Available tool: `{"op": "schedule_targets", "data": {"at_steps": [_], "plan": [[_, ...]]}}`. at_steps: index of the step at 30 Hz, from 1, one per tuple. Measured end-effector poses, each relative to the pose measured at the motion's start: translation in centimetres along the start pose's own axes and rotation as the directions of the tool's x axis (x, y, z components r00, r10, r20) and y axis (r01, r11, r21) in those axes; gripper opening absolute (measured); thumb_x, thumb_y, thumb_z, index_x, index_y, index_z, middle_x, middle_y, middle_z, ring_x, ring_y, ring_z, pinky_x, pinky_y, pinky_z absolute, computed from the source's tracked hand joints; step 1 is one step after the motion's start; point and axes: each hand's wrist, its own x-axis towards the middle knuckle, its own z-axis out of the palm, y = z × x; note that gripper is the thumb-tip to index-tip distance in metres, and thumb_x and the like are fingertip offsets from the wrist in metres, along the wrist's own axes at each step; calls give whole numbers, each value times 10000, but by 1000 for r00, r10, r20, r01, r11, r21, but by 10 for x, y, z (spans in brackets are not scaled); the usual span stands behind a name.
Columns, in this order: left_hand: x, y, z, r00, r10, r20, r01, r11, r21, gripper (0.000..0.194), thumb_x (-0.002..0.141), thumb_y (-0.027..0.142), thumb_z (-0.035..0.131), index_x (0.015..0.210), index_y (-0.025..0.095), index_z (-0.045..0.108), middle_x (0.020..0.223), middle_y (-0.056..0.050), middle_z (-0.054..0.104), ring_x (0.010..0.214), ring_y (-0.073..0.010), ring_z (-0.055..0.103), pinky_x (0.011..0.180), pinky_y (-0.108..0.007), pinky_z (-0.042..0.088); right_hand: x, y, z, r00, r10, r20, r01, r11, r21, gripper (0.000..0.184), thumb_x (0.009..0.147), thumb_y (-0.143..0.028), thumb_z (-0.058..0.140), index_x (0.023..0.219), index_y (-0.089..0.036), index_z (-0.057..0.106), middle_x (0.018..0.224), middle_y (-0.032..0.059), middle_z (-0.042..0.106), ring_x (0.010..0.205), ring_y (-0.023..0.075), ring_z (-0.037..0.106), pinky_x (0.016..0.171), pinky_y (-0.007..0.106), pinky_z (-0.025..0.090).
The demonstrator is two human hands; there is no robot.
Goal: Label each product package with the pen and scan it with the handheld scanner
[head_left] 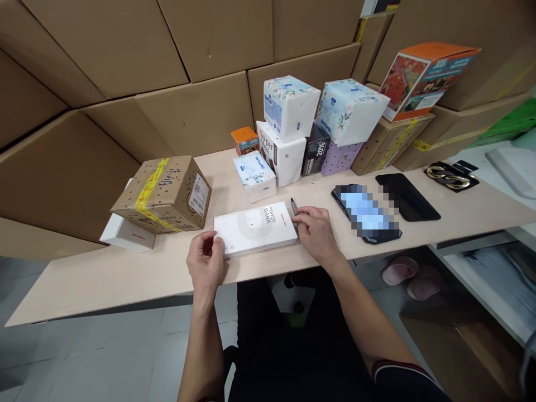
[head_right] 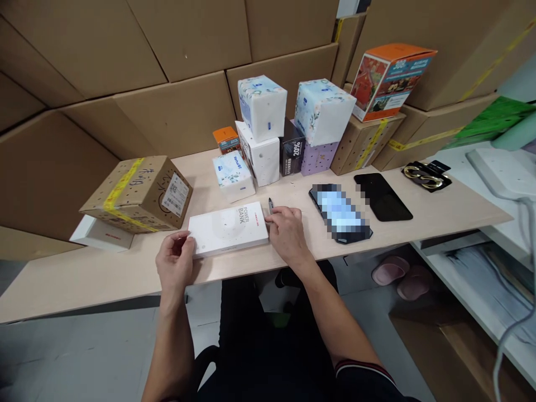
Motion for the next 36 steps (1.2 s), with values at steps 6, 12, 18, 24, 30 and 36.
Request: {"op": "schedule_targets", "data": {"at_steps": [6,12,18,24,30,36], "plan": [[1,-4,-2,999,26,39,-28,998,55,249,836,344,640,1032,200,695,1000,-54,678,877,-167,634,808,-293,511,7,-9,-12,973,126,195,-102,986,-133,402,909,-223,531,1284,-172,665,1119,162,581,1037,312,520,937,454,474],[0,-4,-3,996,72,60,-76,995,57,242,844,313,618,1048,207,694,1001,-50,668,874,-165,631,804,-296,513,20,-11,-24,923,155,353,-87,976,-201,527,938,-155,400,1438,-236,542,987,117,549,878,252,586,836,384,484],[-4,0,-5,980,171,103,-180,980,89,210,849,266,606,1030,215,699,1004,-37,638,852,-152,610,787,-294,506,20,9,-24,973,228,44,-231,934,274,396,885,-190,424,1149,-171,719,989,87,599,890,203,613,873,366,495],[-18,11,-6,925,378,-24,-365,906,214,207,847,170,597,1032,200,685,1037,-65,634,967,-197,611,847,-350,515,15,23,-26,950,312,22,-206,569,796,366,766,-172,551,1104,-226,682,870,0,645,758,130,605,703,275,491],[-47,57,13,615,773,157,-785,582,211,278,799,77,650,1053,189,641,988,-76,679,954,-226,610,886,-416,511,21,7,-27,949,286,-130,-43,530,847,192,844,-317,693,981,-241,583,719,-49,601,669,102,581,671,248,472],[-63,83,60,505,715,484,-863,410,294,429,897,406,653,1237,146,616,1230,-130,694,1077,-324,591,860,-448,495,24,-10,-24,952,280,-123,-68,588,806,279,962,-511,519,926,-234,511,585,-55,595,538,113,560,581,258,464]]}}
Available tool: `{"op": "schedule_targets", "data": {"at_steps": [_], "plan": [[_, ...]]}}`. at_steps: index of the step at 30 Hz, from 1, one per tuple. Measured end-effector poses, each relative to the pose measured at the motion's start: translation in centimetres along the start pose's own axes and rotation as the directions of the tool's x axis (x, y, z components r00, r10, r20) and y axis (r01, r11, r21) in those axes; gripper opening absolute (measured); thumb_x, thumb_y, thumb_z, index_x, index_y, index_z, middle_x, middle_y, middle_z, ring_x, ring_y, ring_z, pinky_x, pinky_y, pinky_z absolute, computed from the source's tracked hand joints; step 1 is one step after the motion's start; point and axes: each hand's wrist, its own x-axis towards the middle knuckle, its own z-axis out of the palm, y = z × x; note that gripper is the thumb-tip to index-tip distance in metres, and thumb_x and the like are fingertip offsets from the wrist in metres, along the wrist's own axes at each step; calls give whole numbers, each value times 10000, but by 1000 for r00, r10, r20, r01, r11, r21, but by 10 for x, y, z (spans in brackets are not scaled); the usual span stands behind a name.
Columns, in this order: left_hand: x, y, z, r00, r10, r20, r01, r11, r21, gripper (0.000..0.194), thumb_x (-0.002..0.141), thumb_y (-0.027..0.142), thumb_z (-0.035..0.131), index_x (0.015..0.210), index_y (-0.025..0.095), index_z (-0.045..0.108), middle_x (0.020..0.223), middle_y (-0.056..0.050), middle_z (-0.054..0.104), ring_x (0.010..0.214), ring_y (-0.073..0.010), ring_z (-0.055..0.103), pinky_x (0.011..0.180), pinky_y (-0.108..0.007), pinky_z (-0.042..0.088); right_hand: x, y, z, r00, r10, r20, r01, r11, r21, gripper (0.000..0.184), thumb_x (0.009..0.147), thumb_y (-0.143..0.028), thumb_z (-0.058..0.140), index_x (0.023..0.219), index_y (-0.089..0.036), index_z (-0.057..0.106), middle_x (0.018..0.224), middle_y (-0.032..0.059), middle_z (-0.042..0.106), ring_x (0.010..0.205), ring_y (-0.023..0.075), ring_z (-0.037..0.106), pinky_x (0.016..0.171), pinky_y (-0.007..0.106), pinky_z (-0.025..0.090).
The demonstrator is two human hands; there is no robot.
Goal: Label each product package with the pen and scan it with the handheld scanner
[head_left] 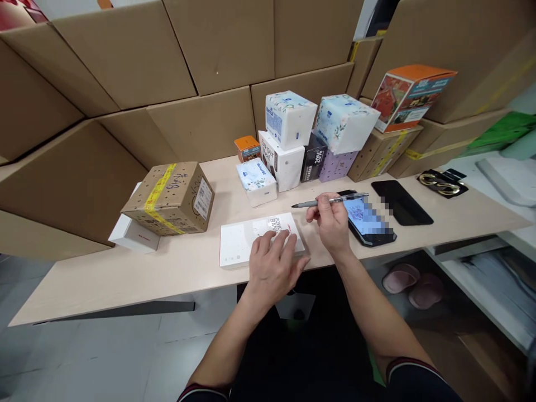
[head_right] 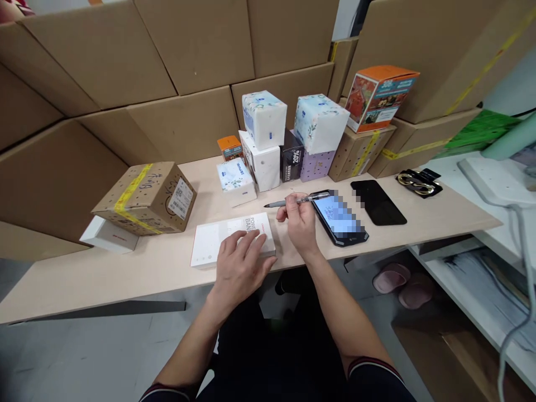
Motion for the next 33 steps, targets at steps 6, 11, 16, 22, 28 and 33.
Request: {"op": "schedule_targets", "data": {"at_steps": [6,11,16,22,28,33], "plan": [[3,5,23,996,-37,84,26,992,123,426,962,378,556,1295,116,599,1322,-141,663,1098,-313,609,898,-446,465,-7,6,2,994,33,101,-20,992,-127,308,958,-493,518,1020,-202,597,777,21,717,705,149,676,726,313,549],[-2,4,28,998,-28,61,21,993,119,442,967,387,543,1315,119,590,1338,-138,661,1134,-313,612,912,-443,445,-8,11,11,984,38,174,11,962,-273,218,903,-416,600,973,-226,519,740,-16,677,654,142,657,659,279,514],[-4,3,33,999,-39,16,37,996,85,435,954,389,567,1289,114,602,1321,-148,672,1133,-309,625,914,-443,444,-9,5,18,978,-27,206,116,893,-435,166,948,-397,486,917,-234,491,651,-35,608,549,131,580,582,261,450],[-5,2,34,999,-49,16,49,998,36,436,944,373,580,1309,134,585,1325,-162,667,1138,-314,636,926,-445,449,-10,0,18,967,-24,252,163,821,-548,200,946,-408,446,843,-241,488,588,-34,571,519,140,558,593,265,447],[-4,2,32,999,-47,1,47,998,39,399,952,372,571,1246,105,605,1318,-167,671,1127,-312,635,916,-437,447,-9,0,18,958,-30,285,188,816,-547,210,956,-408,438,840,-241,490,620,-25,582,527,135,568,598,253,450],[-3,2,31,999,-44,-5,44,998,51,401,957,366,564,1248,94,601,1316,-166,672,1111,-307,636,910,-432,442,-8,-1,19,954,-9,301,183,810,-557,205,954,-403,442,842,-240,496,622,-19,601,545,146,585,628,260,459]]}}
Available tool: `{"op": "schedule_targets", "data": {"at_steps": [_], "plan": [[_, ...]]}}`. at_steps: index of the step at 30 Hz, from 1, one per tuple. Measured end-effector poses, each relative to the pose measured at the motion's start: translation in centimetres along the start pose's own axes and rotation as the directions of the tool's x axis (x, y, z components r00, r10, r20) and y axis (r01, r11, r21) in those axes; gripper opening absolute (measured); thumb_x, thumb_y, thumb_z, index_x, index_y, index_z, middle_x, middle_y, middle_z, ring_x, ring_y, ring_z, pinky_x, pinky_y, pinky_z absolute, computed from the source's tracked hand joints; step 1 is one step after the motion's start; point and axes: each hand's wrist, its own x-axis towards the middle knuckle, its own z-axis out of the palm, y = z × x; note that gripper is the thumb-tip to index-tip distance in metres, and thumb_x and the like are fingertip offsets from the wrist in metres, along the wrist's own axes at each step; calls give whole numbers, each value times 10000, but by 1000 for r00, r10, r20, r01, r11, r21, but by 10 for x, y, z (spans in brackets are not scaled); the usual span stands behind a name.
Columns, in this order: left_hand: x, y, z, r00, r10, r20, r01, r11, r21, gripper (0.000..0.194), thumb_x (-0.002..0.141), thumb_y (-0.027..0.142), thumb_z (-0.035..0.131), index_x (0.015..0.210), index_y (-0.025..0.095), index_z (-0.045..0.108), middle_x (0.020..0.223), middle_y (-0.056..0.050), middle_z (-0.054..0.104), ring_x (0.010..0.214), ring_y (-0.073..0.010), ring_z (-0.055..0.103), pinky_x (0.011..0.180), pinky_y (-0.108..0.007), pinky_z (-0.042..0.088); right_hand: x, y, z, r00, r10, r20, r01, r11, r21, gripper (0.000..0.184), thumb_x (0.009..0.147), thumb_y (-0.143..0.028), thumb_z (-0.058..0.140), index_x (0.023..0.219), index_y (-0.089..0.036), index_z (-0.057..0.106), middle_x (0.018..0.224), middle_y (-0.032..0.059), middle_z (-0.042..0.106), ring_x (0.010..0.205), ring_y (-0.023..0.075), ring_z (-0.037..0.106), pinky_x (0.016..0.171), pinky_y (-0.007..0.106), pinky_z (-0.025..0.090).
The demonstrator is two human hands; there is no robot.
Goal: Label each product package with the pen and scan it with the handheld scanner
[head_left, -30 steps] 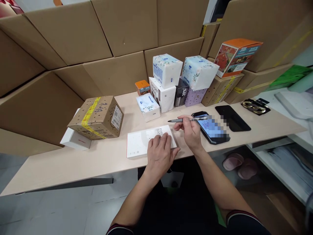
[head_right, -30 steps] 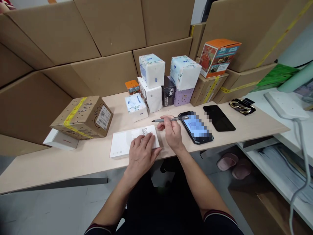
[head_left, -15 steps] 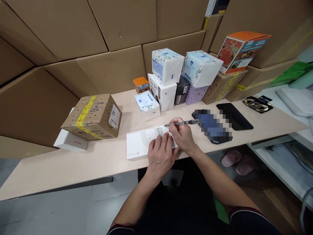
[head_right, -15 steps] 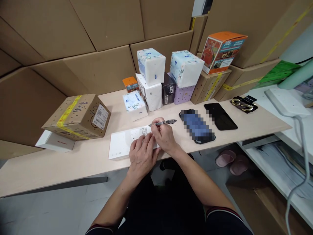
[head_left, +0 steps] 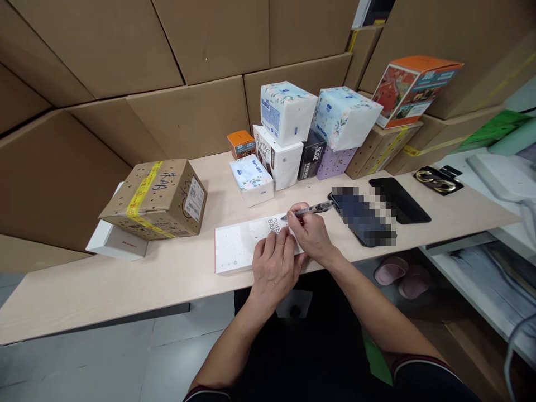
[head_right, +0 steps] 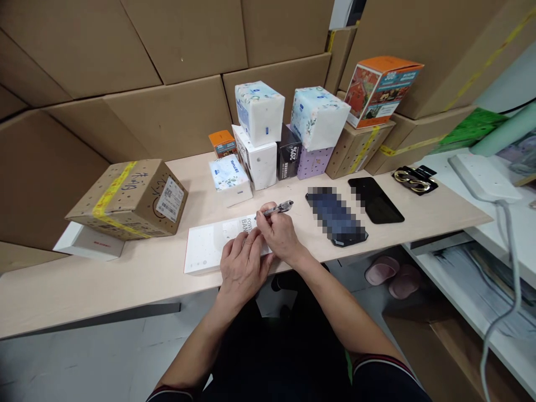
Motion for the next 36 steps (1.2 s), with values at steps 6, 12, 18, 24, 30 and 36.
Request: {"op": "schedule_targets", "data": {"at_steps": [6,12,18,24,30,36], "plan": [[0,0,1,1000,-6,6,6,1000,-15,399,951,366,573,1259,113,596,1309,-162,674,1117,-307,640,915,-435,445,0,0,0,1000,-8,4,8,999,-39,204,950,-393,436,831,-241,500,664,-3,626,596,157,610,656,269,466],[-1,0,1,1000,-4,4,5,1000,-22,421,949,366,577,1282,108,583,1316,-170,669,1132,-317,636,923,-445,445,1,1,0,1000,4,14,-3,1000,-21,211,954,-397,434,822,-243,494,663,-5,630,560,148,592,639,268,461],[-1,0,1,1000,-9,8,9,1000,-19,417,955,377,565,1278,113,585,1310,-171,674,1120,-311,641,917,-448,450,2,1,0,1000,-8,10,8,1000,-18,184,943,-374,442,830,-241,499,730,12,670,610,152,617,658,273,465],[-1,0,1,1000,-1,0,1,1000,-9,397,943,375,586,1250,122,603,1304,-157,680,1126,-314,638,906,-446,451,-3,5,-1,998,0,-58,1,1000,19,227,969,-428,423,875,-238,503,650,-7,616,565,155,589,602,274,450],[-1,-1,2,1000,10,-5,-10,1000,9,393,943,391,589,1255,154,613,1314,-146,678,1120,-312,639,899,-440,457,3,10,-10,995,54,-82,-76,951,-301,243,973,-362,377,897,-205,546,941,139,704,879,252,665,780,346,484],[-5,1,1,995,-12,-97,12,1000,-5,381,891,359,645,1232,190,631,1274,-139,689,1115,-324,624,911,-454,447,20,7,-26,951,244,189,-127,867,-481,238,934,-317,496,1085,-148,570,881,124,744,814,252,689,700,304,445]]}}
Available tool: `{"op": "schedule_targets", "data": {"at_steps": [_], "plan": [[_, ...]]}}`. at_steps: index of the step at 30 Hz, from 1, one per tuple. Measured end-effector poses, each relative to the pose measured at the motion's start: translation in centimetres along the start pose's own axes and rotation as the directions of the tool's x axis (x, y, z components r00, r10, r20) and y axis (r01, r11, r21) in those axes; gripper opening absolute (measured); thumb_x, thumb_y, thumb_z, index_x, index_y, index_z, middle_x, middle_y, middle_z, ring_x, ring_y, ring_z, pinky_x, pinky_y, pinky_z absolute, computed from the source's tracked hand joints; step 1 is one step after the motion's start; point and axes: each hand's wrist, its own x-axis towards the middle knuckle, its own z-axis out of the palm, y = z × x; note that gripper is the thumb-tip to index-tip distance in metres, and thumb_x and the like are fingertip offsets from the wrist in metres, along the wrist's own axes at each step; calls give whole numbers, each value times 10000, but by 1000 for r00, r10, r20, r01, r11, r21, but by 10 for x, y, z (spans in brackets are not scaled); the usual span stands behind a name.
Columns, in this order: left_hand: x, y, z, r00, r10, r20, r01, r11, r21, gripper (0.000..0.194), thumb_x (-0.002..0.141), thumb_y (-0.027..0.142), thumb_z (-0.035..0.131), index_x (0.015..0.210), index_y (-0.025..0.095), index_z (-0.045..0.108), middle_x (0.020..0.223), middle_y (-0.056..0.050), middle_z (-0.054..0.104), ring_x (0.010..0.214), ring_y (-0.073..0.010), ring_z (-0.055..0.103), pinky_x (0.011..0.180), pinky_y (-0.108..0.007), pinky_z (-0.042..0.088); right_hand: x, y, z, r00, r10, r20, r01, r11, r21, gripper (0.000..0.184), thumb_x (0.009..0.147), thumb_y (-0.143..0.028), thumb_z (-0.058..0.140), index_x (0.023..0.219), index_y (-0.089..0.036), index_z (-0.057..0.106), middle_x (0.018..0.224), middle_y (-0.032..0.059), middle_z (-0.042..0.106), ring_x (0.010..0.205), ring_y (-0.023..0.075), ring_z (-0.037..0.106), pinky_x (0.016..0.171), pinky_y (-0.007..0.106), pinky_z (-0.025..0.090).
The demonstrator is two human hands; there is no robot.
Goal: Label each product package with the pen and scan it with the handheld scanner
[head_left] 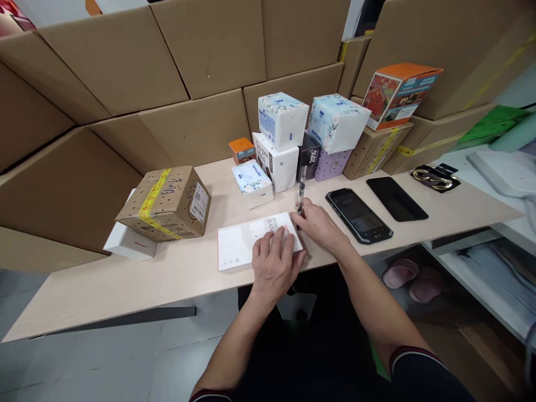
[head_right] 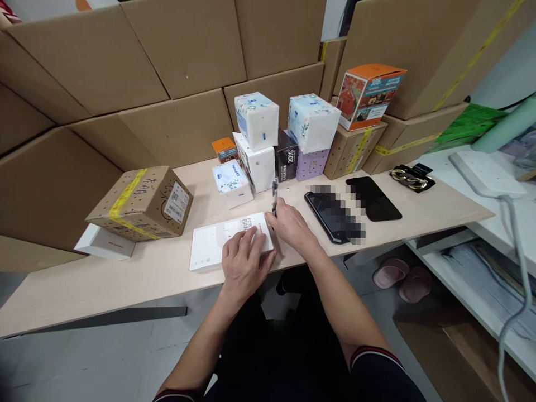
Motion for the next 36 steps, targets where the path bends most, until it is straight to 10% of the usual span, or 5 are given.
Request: {"op": "schedule_targets", "data": {"at_steps": [15,20,25,31,36], "plan": [[-5,-2,1,999,-37,-22,36,997,-63,339,808,118,646,1139,190,660,1106,-103,724,1064,-321,591,908,-471,424,-14,-4,-4,997,69,-45,-76,977,-197,402,982,-479,473,1090,-132,645,937,194,719,886,301,665,760,366,451],[-9,-4,1,993,11,-122,-30,987,-155,402,763,68,647,1153,166,656,1054,-119,736,1061,-334,597,888,-488,460,-48,36,-26,918,136,-373,-270,903,-334,683,894,-576,579,1417,-147,482,1350,280,521,1193,440,494,905,541,428],[-16,-7,4,946,227,-233,-302,880,-367,354,758,46,590,1099,115,656,884,-124,715,749,-217,630,622,-341,506,-65,79,-33,890,402,-216,-451,848,-280,929,842,-670,564,1563,-164,272,1468,289,413,1295,498,422,973,602,387],[-18,-6,-1,977,204,-58,-203,823,-531,341,815,64,502,1077,136,708,833,-106,724,683,-194,658,576,-303,529,-65,90,-8,853,306,-422,-391,911,-131,823,800,-525,623,1480,-100,439,1283,264,575,1197,446,495,1001,606,384],[-12,-5,-8,990,50,131,59,701,-711,347,890,138,523,1184,134,706,963,-143,762,871,-235,726,747,-331,579,-74,79,9,837,115,-535,-104,993,52,887,771,-535,692,1503,-122,408,1337,225,591,1253,388,513,1060,616,401]]}}
